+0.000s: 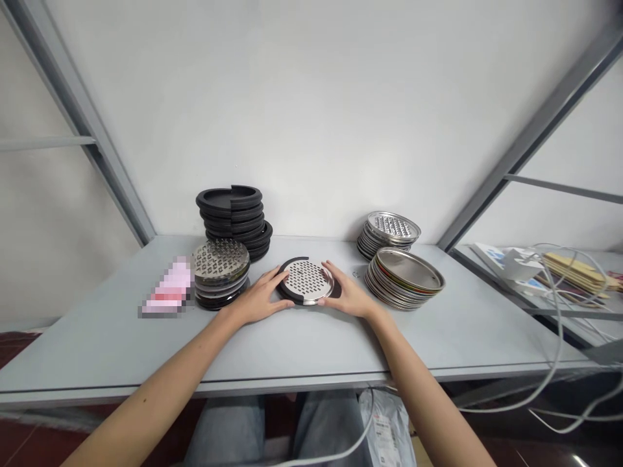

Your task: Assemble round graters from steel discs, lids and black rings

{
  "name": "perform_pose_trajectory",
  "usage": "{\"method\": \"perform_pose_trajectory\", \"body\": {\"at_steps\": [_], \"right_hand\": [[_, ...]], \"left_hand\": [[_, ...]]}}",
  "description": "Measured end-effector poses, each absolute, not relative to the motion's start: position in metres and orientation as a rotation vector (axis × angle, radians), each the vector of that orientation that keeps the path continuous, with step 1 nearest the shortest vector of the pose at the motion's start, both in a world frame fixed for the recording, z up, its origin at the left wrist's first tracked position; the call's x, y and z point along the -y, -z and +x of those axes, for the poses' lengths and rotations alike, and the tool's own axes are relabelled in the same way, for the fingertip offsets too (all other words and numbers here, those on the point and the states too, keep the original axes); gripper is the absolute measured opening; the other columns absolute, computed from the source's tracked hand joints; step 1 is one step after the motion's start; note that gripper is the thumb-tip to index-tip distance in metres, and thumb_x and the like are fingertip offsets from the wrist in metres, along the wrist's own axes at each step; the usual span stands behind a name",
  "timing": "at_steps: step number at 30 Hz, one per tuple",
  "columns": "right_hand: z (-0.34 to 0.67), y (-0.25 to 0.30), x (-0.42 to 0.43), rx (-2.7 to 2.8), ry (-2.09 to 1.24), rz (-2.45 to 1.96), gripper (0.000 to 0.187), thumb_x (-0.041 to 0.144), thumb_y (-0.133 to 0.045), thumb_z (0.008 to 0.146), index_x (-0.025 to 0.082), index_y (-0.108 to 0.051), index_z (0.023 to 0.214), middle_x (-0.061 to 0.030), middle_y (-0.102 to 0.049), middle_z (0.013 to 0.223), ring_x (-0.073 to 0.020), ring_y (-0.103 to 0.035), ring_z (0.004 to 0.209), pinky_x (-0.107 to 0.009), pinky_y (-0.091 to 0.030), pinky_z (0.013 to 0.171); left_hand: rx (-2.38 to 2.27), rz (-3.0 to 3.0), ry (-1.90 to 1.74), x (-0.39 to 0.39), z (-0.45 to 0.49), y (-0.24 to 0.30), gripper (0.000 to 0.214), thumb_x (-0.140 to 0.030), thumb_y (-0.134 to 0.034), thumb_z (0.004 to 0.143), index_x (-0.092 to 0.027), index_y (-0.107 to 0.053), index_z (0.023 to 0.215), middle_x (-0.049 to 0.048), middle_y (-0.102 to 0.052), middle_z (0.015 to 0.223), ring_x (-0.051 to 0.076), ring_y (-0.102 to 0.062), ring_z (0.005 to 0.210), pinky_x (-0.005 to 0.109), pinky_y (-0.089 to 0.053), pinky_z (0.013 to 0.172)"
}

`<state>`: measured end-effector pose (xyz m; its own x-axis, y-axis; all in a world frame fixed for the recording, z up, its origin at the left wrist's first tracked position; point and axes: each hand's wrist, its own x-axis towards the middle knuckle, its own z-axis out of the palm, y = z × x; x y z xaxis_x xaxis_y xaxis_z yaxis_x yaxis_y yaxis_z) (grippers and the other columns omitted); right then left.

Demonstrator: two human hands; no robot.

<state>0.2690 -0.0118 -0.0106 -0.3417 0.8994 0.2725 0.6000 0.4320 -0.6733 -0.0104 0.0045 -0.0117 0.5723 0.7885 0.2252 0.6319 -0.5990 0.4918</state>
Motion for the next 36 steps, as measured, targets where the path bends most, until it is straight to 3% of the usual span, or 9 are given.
{"method": "perform_pose_trajectory", "body": {"at_steps": [6, 18, 26, 31, 36], "right_hand": [[0.272, 0.006, 0.015, 2.068, -0.690, -1.271, 0.101, 0.053, -0.074, 0.064, 0.013, -0.029, 0.145, -0.0176, -0.035, 0.147, -0.0304, -0.037, 0.134, -0.047, -0.027, 0.113], [0.266, 0.016, 0.014, 2.082, -0.444, -1.238, 0.092, 0.054, -0.072, 0.066, 0.015, -0.037, 0.142, -0.0174, -0.036, 0.146, -0.0327, -0.036, 0.134, -0.050, -0.031, 0.111], [0.266, 0.009, 0.015, 2.059, -0.544, -1.282, 0.092, 0.054, -0.073, 0.065, 0.015, -0.038, 0.141, -0.0171, -0.040, 0.144, -0.0322, -0.041, 0.131, -0.050, -0.031, 0.110], [0.269, 0.006, 0.014, 2.032, -0.552, -1.336, 0.098, 0.055, -0.075, 0.061, 0.012, -0.037, 0.141, -0.0178, -0.038, 0.145, -0.0315, -0.036, 0.134, -0.048, -0.027, 0.113], [0.272, 0.010, 0.013, 2.041, -0.589, -1.286, 0.095, 0.052, -0.076, 0.062, 0.016, -0.038, 0.141, -0.0152, -0.046, 0.140, -0.0311, -0.045, 0.129, -0.049, -0.033, 0.110]], "left_hand": [[-1.206, 2.429, -0.509, 0.003, -0.009, 0.007, 0.081, -0.066, -0.051, 0.081, -0.026, -0.025, 0.147, 0.0097, -0.019, 0.155, 0.028, -0.022, 0.141, 0.042, -0.024, 0.113], [-1.267, 2.375, -0.545, 0.007, -0.006, 0.010, 0.082, -0.064, -0.054, 0.080, -0.025, -0.026, 0.147, 0.0115, -0.021, 0.154, 0.029, -0.027, 0.139, 0.042, -0.028, 0.111], [-1.262, 2.403, -0.559, 0.008, -0.005, 0.005, 0.082, -0.062, -0.058, 0.078, -0.024, -0.030, 0.145, 0.0121, -0.023, 0.153, 0.031, -0.028, 0.138, 0.045, -0.028, 0.111], [-1.233, 2.422, -0.522, 0.010, -0.003, 0.000, 0.071, -0.062, -0.057, 0.080, -0.032, -0.037, 0.142, 0.0080, -0.021, 0.154, 0.033, -0.024, 0.139, 0.047, -0.027, 0.111], [-1.235, 2.404, -0.528, 0.009, -0.003, -0.001, 0.070, -0.061, -0.059, 0.079, -0.033, -0.041, 0.140, 0.0077, -0.022, 0.154, 0.033, -0.024, 0.139, 0.046, -0.026, 0.111]]}}
